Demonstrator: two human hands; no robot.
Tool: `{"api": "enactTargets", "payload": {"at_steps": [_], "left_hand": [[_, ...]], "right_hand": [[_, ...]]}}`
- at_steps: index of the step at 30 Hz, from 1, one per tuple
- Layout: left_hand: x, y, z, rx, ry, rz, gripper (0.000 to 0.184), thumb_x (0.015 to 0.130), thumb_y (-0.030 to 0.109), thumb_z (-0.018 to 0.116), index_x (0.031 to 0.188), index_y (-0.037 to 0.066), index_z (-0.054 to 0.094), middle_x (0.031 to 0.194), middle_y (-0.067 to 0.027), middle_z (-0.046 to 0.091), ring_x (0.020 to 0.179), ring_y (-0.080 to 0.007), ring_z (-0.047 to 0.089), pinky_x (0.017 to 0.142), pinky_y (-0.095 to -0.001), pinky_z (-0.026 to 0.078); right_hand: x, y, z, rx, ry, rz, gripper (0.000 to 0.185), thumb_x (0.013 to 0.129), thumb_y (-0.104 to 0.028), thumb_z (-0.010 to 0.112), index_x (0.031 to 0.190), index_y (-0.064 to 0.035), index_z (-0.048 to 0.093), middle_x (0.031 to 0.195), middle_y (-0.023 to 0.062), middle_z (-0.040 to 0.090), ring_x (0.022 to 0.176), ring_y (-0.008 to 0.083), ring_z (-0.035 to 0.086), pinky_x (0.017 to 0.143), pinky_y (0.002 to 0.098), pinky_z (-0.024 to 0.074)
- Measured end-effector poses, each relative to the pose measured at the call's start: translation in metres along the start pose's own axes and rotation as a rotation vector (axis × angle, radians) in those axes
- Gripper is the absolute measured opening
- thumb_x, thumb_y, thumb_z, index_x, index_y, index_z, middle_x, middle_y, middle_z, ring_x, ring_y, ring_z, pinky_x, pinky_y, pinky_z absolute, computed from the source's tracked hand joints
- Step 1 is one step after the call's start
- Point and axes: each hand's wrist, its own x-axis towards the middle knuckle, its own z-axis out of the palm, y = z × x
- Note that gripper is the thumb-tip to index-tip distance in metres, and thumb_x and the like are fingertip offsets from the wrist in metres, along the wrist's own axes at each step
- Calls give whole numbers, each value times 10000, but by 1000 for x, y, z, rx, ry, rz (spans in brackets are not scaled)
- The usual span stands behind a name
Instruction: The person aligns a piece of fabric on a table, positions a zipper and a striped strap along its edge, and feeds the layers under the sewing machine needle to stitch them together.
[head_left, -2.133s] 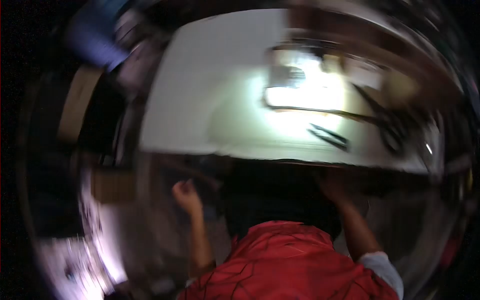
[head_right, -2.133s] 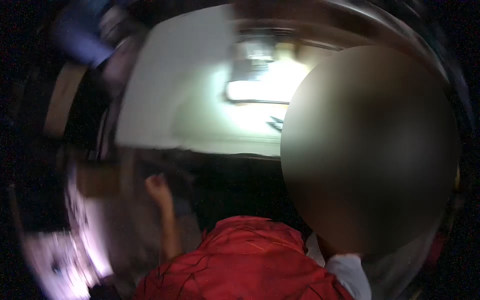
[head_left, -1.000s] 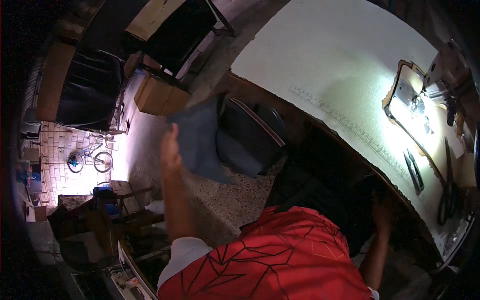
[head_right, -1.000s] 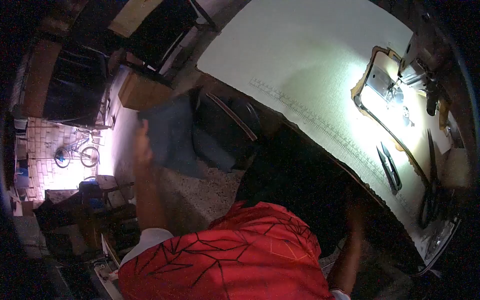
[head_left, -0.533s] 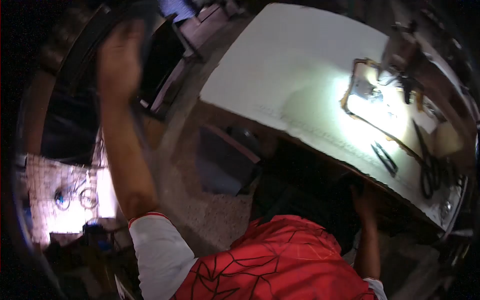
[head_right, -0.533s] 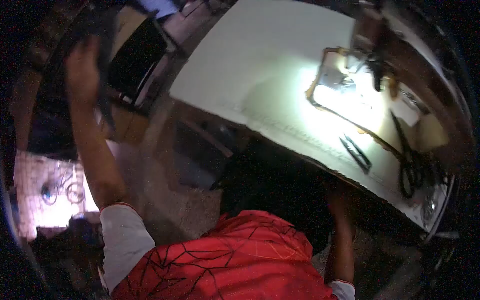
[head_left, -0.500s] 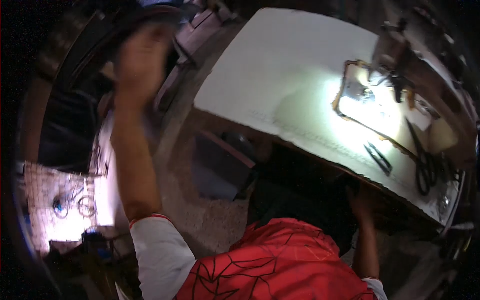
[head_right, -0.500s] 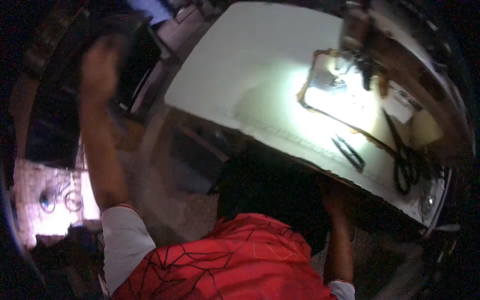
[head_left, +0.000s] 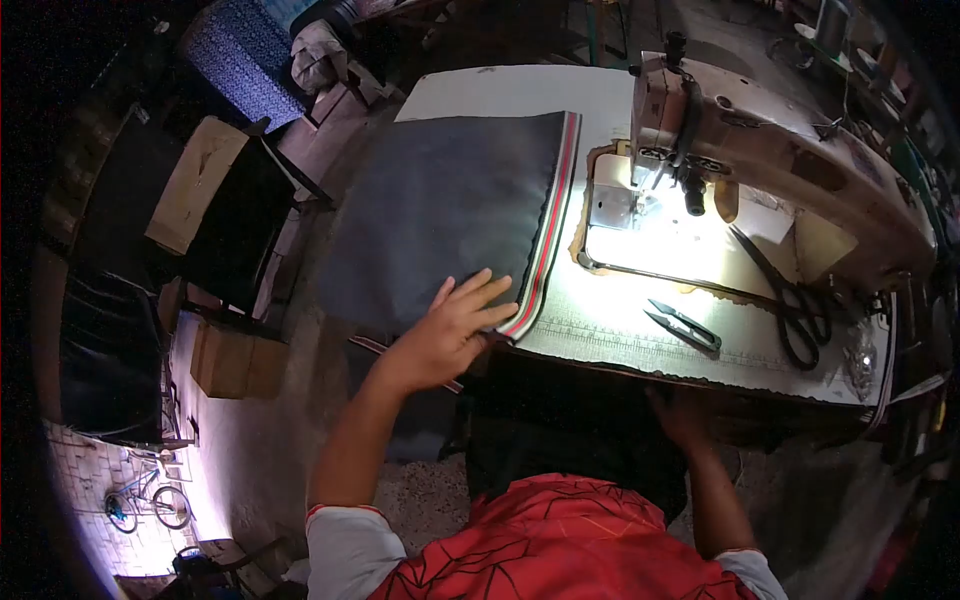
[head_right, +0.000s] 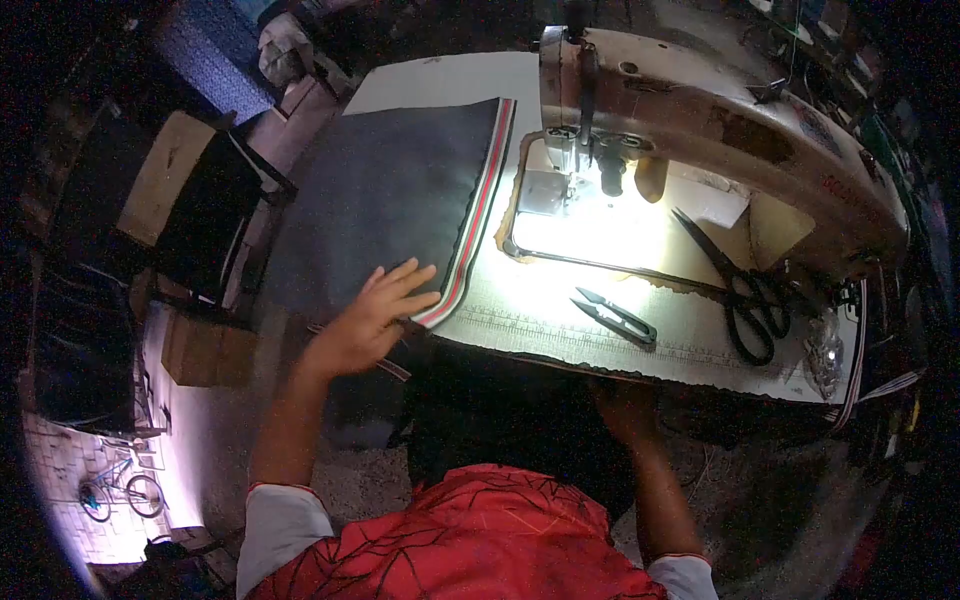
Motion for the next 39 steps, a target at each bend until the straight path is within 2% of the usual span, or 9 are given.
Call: {"api": "enactTargets", "payload": {"at_steps": [3,6,10,16,21,26,32,36,39], "left_hand": [[-7,22,11,174,-59,-30,536,934,175,617,1447,82,493,1617,-138,293,1512,-355,214,1166,-659,151],[-12,35,20,285,-89,-68,810,926,522,604,1512,16,366,1641,-190,187,1525,-388,129,1156,-686,120],[-18,38,15,266,-104,-33,825,939,587,552,1529,45,357,1643,-182,197,1526,-388,136,1165,-673,108],[-4,-10,27,175,179,-127,791,989,630,404,1579,119,283,1660,-166,166,1532,-383,131,1185,-636,82],[4,-12,34,490,268,-289,792,967,622,462,1561,114,332,1636,-187,225,1511,-397,199,1172,-652,132],[16,-13,25,464,237,-295,797,952,590,524,1564,120,325,1636,-184,227,1517,-386,181,1174,-652,132],[50,-11,-11,357,141,-435,717,949,513,584,1512,111,397,1608,-153,299,1513,-353,208,1173,-645,156],[137,-33,-15,419,262,139,721,980,520,521,1533,91,349,1624,-143,267,1523,-322,192,1188,-618,159],[215,-50,-7,325,71,34,765,1021,544,394,1575,44,229,1668,-134,144,1546,-306,108,1207,-588,143]], "right_hand": [[10,18,22,-105,34,9,668,948,-579,550,1333,-34,577,1347,283,563,1264,450,512,1094,503,374],[10,29,37,-162,100,2,721,932,-539,613,1434,-40,475,1452,258,476,1318,430,467,1098,506,374],[-11,19,25,-34,136,-217,742,920,-547,625,1472,-85,445,1479,237,461,1373,403,429,1141,495,340],[-56,-76,-57,385,-400,-772,650,906,-361,712,1441,-64,493,1490,212,463,1366,369,467,1138,484,373],[-40,-144,-68,180,92,-1155,603,847,-253,771,1371,-42,558,1470,195,492,1357,392,481,1116,529,392],[22,-212,-48,-161,458,-857,709,921,-426,651,1460,-15,440,1563,238,332,1481,402,269,1183,575,238],[46,-216,-38,-284,366,-701,809,985,-550,481,1533,22,316,1619,252,205,1521,391,151,1214,567,138],[44,-216,-36,-266,399,-707,852,970,-576,490,1537,29,294,1617,249,210,1521,386,152,1208,584,134],[43,-217,-37,-261,358,-697,882,954,-593,501,1539,30,285,1616,248,214,1520,383,151,1207,585,128]]}}
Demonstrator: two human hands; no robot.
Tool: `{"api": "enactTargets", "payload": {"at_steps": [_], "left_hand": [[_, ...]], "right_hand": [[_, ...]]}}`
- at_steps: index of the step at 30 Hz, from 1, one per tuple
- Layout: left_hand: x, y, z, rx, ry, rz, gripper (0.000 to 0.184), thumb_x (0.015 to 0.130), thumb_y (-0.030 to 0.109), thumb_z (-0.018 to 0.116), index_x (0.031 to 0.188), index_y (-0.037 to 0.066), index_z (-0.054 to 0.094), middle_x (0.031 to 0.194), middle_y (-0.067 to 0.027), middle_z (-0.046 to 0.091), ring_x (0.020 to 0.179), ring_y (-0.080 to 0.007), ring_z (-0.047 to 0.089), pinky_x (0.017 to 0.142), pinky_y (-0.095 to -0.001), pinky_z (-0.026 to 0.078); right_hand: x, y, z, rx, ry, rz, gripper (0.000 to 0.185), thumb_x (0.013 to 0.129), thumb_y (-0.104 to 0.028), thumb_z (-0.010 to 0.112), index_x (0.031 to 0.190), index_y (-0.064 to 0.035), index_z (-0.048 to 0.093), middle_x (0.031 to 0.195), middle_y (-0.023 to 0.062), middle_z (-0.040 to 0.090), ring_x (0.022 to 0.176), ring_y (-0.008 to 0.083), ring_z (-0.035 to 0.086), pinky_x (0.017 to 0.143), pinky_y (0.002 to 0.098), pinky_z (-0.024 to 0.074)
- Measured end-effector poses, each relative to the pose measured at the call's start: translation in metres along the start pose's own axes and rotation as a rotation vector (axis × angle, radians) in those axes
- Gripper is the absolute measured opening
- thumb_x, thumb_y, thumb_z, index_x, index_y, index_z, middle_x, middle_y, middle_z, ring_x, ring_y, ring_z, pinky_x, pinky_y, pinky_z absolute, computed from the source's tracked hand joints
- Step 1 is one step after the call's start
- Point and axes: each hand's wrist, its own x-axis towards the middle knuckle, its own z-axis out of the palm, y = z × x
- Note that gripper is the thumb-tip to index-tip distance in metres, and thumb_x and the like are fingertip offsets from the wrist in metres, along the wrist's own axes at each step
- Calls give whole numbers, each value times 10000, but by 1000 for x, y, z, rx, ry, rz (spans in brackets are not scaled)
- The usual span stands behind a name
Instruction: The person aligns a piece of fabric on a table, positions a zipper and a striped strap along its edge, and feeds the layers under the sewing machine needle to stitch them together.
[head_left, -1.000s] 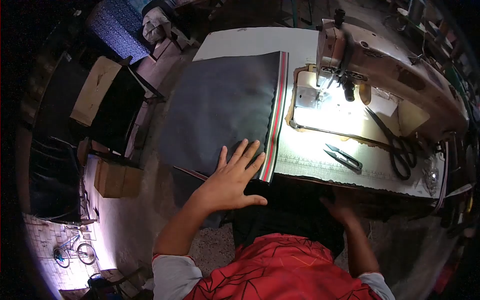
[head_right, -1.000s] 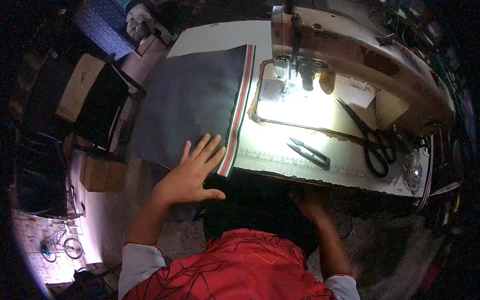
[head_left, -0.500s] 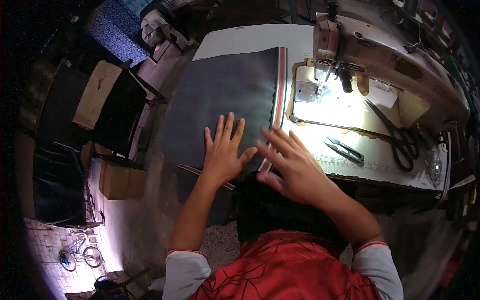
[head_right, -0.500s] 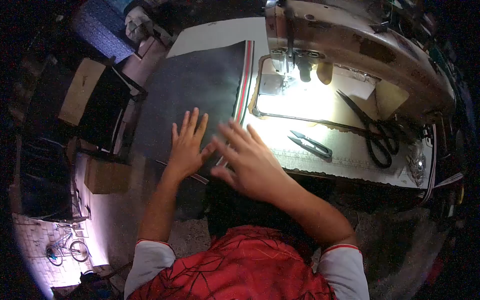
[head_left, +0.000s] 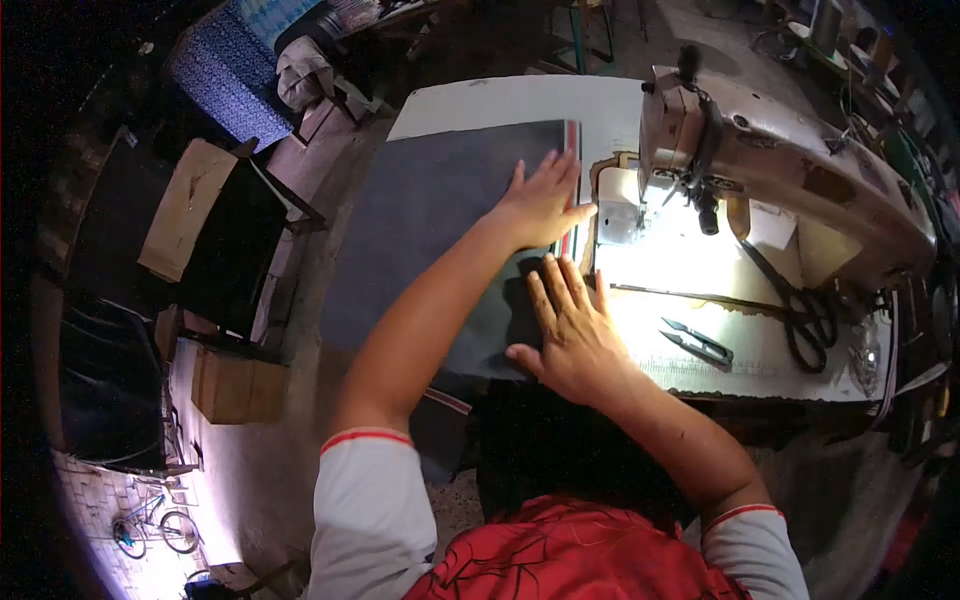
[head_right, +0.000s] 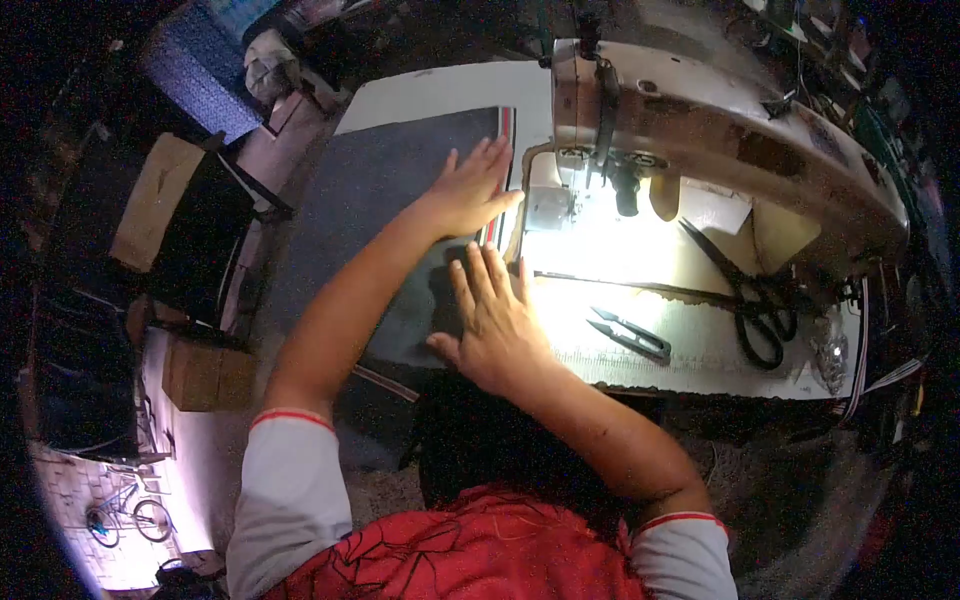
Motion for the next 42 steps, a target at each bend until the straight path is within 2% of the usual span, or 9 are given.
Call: {"api": "enactTargets", "payload": {"at_steps": [5,15,17,20,23,26,33,40,42], "left_hand": [[83,-29,-1,132,-64,-146,744,1042,548,261,1601,74,131,1686,-92,63,1552,-290,62,1224,-583,81],[113,-43,0,87,46,-198,693,1050,489,289,1591,66,190,1681,-100,109,1553,-285,64,1210,-622,41],[109,-37,-3,369,252,-186,715,1047,477,339,1589,44,167,1677,-124,108,1549,-301,85,1212,-616,62],[67,-13,-12,279,405,26,755,1034,451,420,1575,-7,160,1662,-180,123,1544,-318,109,1216,-605,59],[4,24,-13,21,-5,95,787,1026,442,460,1568,-32,143,1653,-215,114,1542,-331,104,1225,-575,72],[10,16,-2,121,-119,89,817,1026,476,438,1575,-28,104,1660,-210,78,1548,-315,60,1237,-530,70],[103,-35,7,124,22,-11,818,1031,575,283,1592,12,89,1676,-152,81,1554,-269,60,1249,-468,73],[127,-43,6,184,-31,-73,789,1039,542,290,1594,16,91,1677,-144,89,1555,-264,63,1246,-497,45],[120,-37,6,435,198,-116,787,1036,521,321,1589,2,107,1674,-151,107,1551,-286,92,1232,-548,50]], "right_hand": [[0,-1,-3,7,-11,7,903,943,-633,482,1538,21,298,1618,232,223,1522,364,157,1215,563,118],[-5,-4,-1,10,-59,-25,948,921,-680,464,1528,34,316,1623,217,228,1525,360,157,1219,556,118],[-7,-5,-4,16,-46,-31,953,919,-683,463,1528,35,315,1623,217,230,1526,360,156,1218,556,122],[-5,-1,-1,20,-15,-58,980,906,-710,452,1521,42,322,1615,225,242,1520,371,170,1214,562,133],[-7,1,2,49,-8,-47,1008,892,-738,442,1515,47,331,1609,233,251,1514,381,183,1210,568,140],[-6,1,-1,53,-41,-49,1017,888,-748,433,1514,46,333,1610,230,249,1517,379,177,1210,565,144],[-6,0,-1,43,-58,-38,1021,883,-777,390,1514,25,355,1615,216,253,1520,373,176,1208,559,153],[-7,0,0,14,-22,-45,1027,882,-785,382,1516,23,353,1613,216,259,1523,362,174,1208,567,147],[-9,0,1,11,7,-50,1025,887,-781,381,1513,30,353,1610,218,265,1523,361,176,1209,567,145]]}}
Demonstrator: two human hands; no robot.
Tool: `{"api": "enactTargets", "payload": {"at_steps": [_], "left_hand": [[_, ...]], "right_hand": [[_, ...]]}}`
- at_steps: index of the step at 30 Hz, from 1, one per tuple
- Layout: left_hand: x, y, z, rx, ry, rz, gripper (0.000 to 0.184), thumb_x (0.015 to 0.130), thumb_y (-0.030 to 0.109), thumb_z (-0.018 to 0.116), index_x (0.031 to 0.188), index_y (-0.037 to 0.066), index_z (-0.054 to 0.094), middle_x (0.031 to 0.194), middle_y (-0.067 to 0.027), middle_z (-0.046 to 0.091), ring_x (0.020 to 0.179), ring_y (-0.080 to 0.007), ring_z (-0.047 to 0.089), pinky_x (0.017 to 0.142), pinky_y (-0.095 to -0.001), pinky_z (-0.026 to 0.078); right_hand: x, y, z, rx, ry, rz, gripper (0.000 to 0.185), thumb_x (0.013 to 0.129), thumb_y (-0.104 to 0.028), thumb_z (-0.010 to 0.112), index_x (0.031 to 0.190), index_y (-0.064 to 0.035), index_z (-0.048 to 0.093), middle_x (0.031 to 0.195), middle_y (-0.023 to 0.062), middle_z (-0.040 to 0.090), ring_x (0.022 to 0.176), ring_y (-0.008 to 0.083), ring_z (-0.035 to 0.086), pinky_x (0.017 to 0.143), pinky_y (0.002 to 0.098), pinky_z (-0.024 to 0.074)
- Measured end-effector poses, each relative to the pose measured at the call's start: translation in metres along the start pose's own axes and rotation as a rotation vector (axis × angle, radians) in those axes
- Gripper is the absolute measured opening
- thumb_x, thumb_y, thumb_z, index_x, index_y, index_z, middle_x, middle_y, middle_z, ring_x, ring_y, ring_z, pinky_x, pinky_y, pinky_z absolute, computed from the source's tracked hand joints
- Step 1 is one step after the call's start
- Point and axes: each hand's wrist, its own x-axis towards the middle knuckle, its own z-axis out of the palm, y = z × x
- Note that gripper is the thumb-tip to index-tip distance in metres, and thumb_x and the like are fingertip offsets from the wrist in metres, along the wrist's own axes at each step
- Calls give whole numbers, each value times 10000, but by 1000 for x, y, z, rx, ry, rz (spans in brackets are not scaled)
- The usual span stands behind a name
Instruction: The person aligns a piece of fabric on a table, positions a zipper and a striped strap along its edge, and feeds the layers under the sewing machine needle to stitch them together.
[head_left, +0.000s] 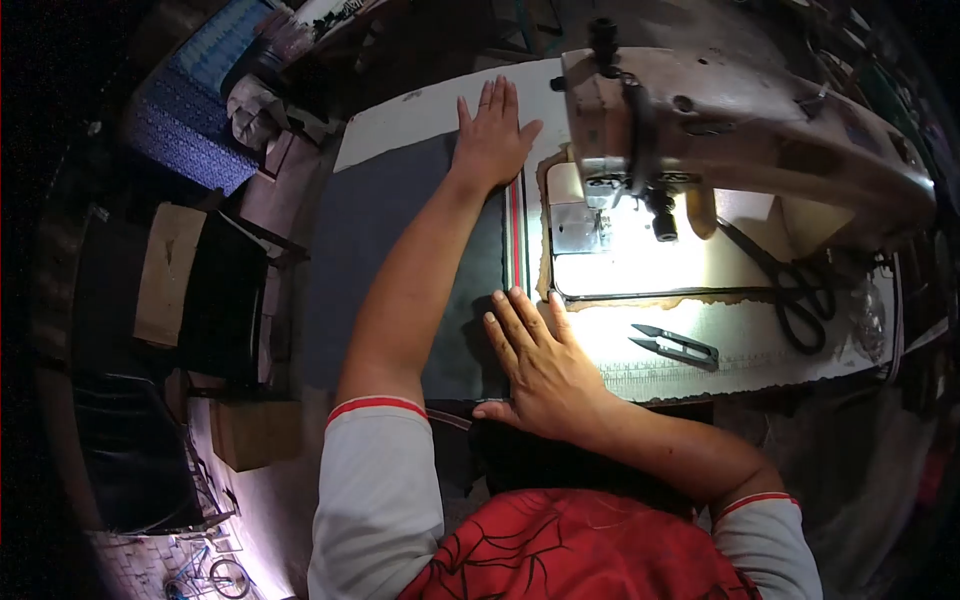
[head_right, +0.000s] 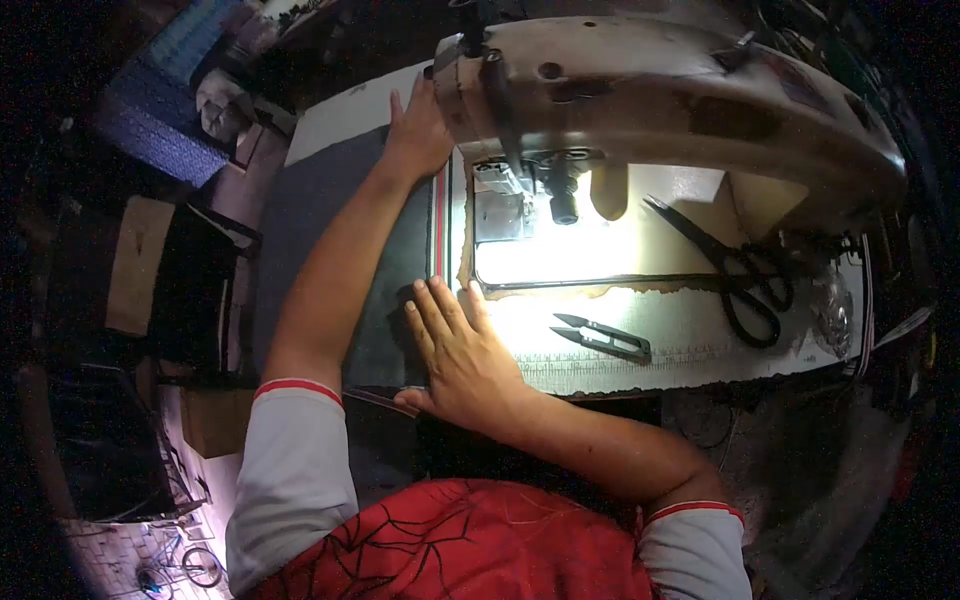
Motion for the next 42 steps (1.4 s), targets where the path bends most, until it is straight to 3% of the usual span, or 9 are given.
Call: {"api": "enactTargets", "payload": {"at_steps": [4,8,11,15,17,24,33,35,42], "left_hand": [[-62,19,-43,-216,139,17,791,1036,504,365,1583,-12,119,1666,-183,120,1544,-313,121,1217,-576,58],[-165,28,-80,-611,-161,233,824,1025,525,382,1573,-35,125,1650,-225,138,1542,-347,100,1217,-565,51],[-173,35,-66,-430,-306,258,842,1016,541,391,1578,-26,119,1658,-213,110,1546,-341,75,1220,-563,48],[-106,22,-36,-388,-208,204,858,1012,572,368,1581,-17,115,1661,-200,106,1550,-315,62,1233,-528,53],[-64,6,-6,4,-368,211,840,1017,575,337,1583,-8,123,1666,-180,109,1552,-285,70,1244,-484,67],[16,-26,21,-268,-370,165,797,1027,562,292,1597,35,111,1682,-131,66,1555,-254,54,1249,-457,63],[-23,7,-29,-5,-12,26,786,1029,545,329,1598,42,122,1673,-156,101,1551,-290,82,1239,-522,65],[-54,9,-28,-223,337,71,752,1031,512,362,1590,46,173,1656,-185,158,1538,-332,135,1223,-567,87],[-224,34,-68,-445,-138,141,711,1005,478,472,1547,45,317,1613,-202,273,1504,-373,236,1202,-590,143]], "right_hand": [[-4,2,4,9,72,-22,1021,899,-765,383,1493,65,364,1590,235,300,1515,363,199,1215,552,147],[-6,2,-2,16,118,-13,1013,903,-751,396,1474,86,382,1570,253,328,1506,373,219,1219,532,155],[-5,0,-11,4,-227,-44,1010,899,-743,416,1464,94,394,1560,263,340,1500,383,227,1221,520,153],[-12,-1,1,-26,-14,-48,1041,875,-748,454,1488,88,353,1579,256,307,1507,384,208,1222,517,149],[-13,-2,-3,-3,-50,-38,1076,851,-755,488,1509,79,316,1603,244,261,1516,374,185,1223,517,146],[-16,-5,-3,3,-38,-27,1068,837,-737,531,1506,71,330,1607,238,256,1517,367,186,1222,517,156],[-56,-12,-12,70,-118,-198,1002,850,-668,588,1496,61,353,1597,240,278,1512,356,213,1217,526,176],[-50,-3,-20,130,-36,-146,970,853,-637,611,1483,60,373,1587,239,300,1510,342,227,1216,534,176],[-45,8,-16,62,-113,-206,918,857,-595,629,1470,50,402,1588,212,314,1510,325,233,1210,551,185]]}}
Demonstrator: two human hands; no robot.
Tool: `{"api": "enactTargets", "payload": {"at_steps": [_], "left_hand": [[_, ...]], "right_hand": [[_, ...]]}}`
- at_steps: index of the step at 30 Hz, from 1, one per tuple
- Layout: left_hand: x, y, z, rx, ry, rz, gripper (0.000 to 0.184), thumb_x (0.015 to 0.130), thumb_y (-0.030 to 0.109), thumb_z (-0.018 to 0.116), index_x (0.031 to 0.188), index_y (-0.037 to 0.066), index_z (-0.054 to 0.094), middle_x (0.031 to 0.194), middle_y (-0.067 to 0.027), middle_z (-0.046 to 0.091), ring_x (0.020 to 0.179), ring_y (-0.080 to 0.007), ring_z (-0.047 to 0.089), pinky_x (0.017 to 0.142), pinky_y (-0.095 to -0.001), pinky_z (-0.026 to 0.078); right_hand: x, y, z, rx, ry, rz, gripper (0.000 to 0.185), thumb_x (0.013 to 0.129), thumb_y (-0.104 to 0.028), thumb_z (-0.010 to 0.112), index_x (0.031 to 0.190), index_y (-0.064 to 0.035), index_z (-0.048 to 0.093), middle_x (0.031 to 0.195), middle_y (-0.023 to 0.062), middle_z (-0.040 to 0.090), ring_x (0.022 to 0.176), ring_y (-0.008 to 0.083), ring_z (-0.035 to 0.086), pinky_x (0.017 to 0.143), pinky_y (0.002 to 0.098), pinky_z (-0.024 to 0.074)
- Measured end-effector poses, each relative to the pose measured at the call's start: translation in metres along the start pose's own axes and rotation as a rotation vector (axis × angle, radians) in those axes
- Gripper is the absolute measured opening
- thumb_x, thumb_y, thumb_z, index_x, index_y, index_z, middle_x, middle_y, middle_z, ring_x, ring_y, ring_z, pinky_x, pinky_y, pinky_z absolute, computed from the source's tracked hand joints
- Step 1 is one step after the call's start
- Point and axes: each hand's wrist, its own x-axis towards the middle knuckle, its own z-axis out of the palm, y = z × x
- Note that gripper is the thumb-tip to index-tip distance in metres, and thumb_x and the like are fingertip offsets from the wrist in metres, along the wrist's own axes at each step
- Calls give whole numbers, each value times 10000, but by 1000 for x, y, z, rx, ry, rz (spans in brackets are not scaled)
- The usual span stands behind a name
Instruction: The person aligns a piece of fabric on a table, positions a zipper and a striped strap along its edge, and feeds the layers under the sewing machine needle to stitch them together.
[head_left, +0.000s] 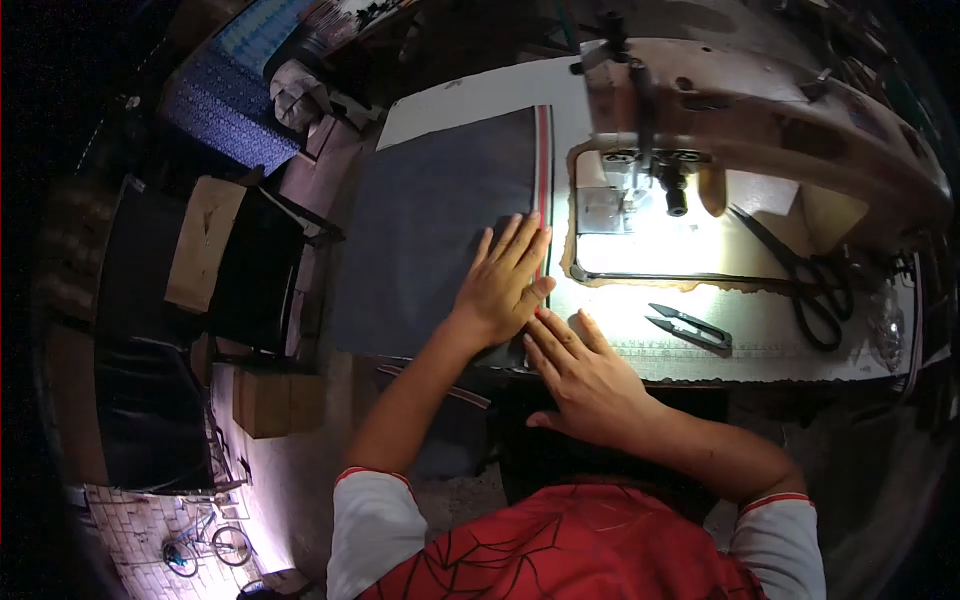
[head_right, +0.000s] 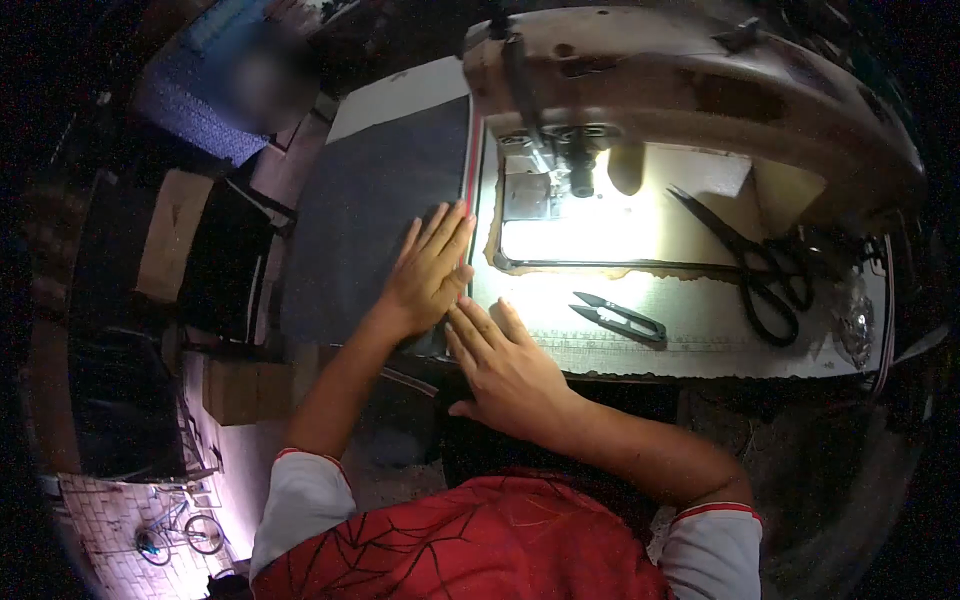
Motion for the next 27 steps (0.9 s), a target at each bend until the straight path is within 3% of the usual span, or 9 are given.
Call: {"api": "enactTargets", "payload": {"at_steps": [3,8,10,14,16,21,24,27], "left_hand": [[5,-2,0,48,11,19,664,1017,420,453,1544,38,318,1625,-190,255,1506,-380,228,1193,-611,132],[57,-27,2,103,53,56,701,1004,460,474,1533,27,317,1608,-199,280,1500,-372,241,1183,-611,194],[87,-44,6,101,5,1,723,1022,491,413,1562,36,256,1645,-171,204,1527,-344,173,1206,-585,154],[155,-78,10,81,5,-5,687,1050,489,331,1561,40,238,1655,-140,181,1540,-308,136,1210,-569,131],[176,-85,4,95,-80,-102,730,1043,529,263,1605,82,132,1688,-80,67,1556,-243,48,1245,-488,60],[210,-113,16,363,-235,-137,717,1043,545,251,1610,119,146,1689,-58,85,1556,-233,56,1246,-477,60],[212,-134,24,284,-122,-20,722,1042,562,246,1611,128,147,1687,-58,98,1556,-234,60,1245,-479,64],[211,-135,16,254,-170,-19,646,1029,450,306,1568,96,271,1667,-114,162,1547,-293,104,1231,-533,101]], "right_hand": [[1,-3,-1,-47,0,6,917,848,-591,636,1470,43,407,1585,205,324,1508,320,243,1209,549,187],[-2,-1,2,-75,2,-13,914,827,-585,658,1467,25,426,1584,195,331,1501,318,255,1205,543,206],[-1,-1,3,-70,21,-21,905,820,-578,668,1460,21,442,1581,192,335,1495,317,264,1201,536,223],[-3,1,4,-51,16,-34,901,811,-555,685,1464,16,439,1579,186,345,1494,317,267,1204,527,227],[-3,2,4,-43,18,-33,902,807,-547,691,1466,15,438,1576,185,352,1493,318,270,1205,524,227],[-4,3,6,-36,45,-46,937,777,-550,717,1472,12,435,1576,183,356,1490,323,283,1210,521,226],[-4,4,7,-78,64,-51,942,782,-568,708,1468,18,437,1576,180,359,1486,322,291,1204,530,235],[-7,4,9,-115,79,-60,881,841,-587,644,1461,6,445,1583,169,351,1496,306,282,1200,561,221]]}}
